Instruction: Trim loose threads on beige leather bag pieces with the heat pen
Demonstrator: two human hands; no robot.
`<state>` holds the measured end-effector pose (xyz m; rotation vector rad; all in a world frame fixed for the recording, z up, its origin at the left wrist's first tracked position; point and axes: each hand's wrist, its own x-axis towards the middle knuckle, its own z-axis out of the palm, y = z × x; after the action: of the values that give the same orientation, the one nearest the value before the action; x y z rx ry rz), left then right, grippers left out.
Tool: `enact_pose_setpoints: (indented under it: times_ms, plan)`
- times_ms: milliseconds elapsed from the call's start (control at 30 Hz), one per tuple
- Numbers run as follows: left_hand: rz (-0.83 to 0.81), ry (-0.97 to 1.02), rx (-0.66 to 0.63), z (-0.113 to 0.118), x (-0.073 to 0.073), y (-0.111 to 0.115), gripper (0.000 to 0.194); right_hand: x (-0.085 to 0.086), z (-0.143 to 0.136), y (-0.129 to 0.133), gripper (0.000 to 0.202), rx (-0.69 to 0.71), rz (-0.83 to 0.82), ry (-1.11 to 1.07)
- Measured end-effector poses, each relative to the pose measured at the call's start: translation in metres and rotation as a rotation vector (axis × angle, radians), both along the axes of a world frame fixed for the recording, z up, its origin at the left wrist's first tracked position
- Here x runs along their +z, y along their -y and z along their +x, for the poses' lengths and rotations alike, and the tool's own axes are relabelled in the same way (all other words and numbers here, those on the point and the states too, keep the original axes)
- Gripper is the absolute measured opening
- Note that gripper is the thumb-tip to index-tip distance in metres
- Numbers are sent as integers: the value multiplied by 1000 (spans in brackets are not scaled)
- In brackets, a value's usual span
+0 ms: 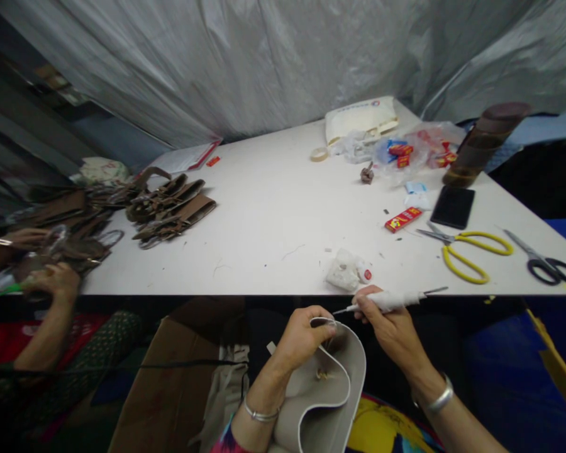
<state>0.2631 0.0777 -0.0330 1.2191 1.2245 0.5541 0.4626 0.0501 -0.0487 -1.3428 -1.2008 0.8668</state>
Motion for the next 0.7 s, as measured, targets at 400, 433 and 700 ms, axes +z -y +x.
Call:
enact_pose_setpoints:
  times_ms: [400,433,700]
  plan:
    - [40,0,-31,5,0,5,5,-10,1,10,45,137,-85,56]
    - [38,6,-29,6,0,5,5,-8,1,10,44,147,-86,77]
    - [-64,93,-26,8,-5,9,10,13,1,-3,46,312,-32,137]
